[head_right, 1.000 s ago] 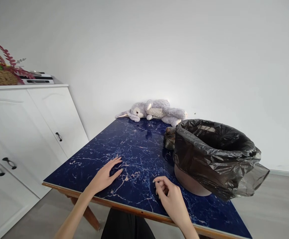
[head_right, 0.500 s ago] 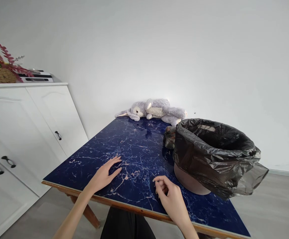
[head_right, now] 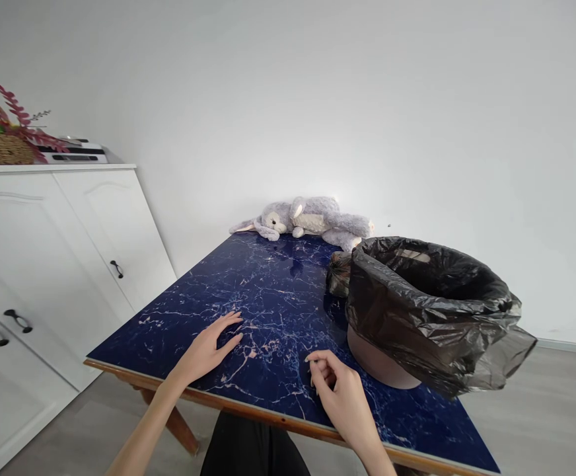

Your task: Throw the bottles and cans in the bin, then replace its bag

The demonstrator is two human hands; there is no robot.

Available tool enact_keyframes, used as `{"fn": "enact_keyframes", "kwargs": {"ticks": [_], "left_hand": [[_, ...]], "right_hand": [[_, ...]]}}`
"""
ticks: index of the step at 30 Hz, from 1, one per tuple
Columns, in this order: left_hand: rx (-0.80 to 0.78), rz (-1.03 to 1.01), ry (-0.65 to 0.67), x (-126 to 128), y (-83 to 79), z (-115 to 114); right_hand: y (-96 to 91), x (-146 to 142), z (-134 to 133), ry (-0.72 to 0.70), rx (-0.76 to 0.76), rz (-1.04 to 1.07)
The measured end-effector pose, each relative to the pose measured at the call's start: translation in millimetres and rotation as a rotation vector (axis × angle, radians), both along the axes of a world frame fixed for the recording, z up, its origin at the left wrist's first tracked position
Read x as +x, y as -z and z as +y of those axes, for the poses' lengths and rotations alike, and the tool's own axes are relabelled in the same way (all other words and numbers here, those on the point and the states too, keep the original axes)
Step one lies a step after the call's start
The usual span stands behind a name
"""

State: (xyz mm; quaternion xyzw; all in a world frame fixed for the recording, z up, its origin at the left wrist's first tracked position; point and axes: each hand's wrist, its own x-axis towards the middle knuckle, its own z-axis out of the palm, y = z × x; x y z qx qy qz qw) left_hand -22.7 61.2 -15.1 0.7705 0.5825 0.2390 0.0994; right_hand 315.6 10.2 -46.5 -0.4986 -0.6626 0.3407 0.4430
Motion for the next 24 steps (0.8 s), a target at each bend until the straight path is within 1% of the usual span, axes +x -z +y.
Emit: {"fn": "enact_keyframes", "kwargs": {"ticks": [7, 13, 20, 24], "left_hand": [[-0.031, 0.003, -0.018, 0.9, -2.2, -0.5], [-0.022, -0.01, -0.009, 0.3, -0.9, 0.2], [-0.037, 0.001, -0.018, 2.6, -1.9, 0.7], [-0.037, 0.007, 0.001, 2.9, -1.7, 1.2]], "right_hand": [[1.2, 1.0, 0.0, -0.015, -0.03, -0.023], [1.7, 1.4, 0.9, -0.001, 0.011, -0.006], [2.7, 1.3, 1.5, 0.006, 0.025, -0.01], [0.2, 0.2, 0.9, 0.013, 0.027, -0.007]]}}
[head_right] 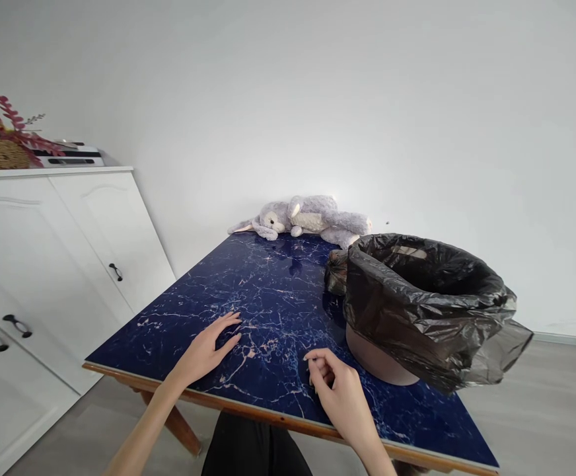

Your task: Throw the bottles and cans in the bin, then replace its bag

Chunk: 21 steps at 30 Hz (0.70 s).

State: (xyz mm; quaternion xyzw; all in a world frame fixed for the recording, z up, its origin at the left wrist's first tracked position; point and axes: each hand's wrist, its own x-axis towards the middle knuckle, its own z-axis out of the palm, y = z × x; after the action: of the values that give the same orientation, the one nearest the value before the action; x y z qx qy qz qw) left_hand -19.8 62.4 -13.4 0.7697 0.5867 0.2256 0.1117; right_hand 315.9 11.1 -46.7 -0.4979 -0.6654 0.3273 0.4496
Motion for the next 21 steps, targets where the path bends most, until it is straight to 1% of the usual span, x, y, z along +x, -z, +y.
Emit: {"fn": "enact_keyframes", "kwargs": {"ticks": [7, 13, 15, 17, 19, 21], "left_hand": [[0.038, 0.024, -0.002, 0, -0.6, 0], [0.117, 0.104, 0.017, 7, 5.7, 9], [0.166, 0.106, 0.066, 16, 7.2, 15], [0.206, 0.061, 0.134, 30, 7.9, 24], [0.226, 0.0, 0.188, 48, 8.5, 37], [0.229, -0.053, 0.21, 68, 9.7, 53]], "right_hand": [[-6.1, -2, -1, 0.01, -0.012, 0.007], [-5.4, -3, 1, -0.022, -0.047, -0.006], [-3.8, -4, 2, -0.027, -0.054, -0.012], [-2.1, -4, 4, -0.027, -0.056, -0.018], [-0.9, -5, 5, -0.031, -0.053, -0.023], [-0.5, -5, 6, -0.039, -0.049, -0.024]]}}
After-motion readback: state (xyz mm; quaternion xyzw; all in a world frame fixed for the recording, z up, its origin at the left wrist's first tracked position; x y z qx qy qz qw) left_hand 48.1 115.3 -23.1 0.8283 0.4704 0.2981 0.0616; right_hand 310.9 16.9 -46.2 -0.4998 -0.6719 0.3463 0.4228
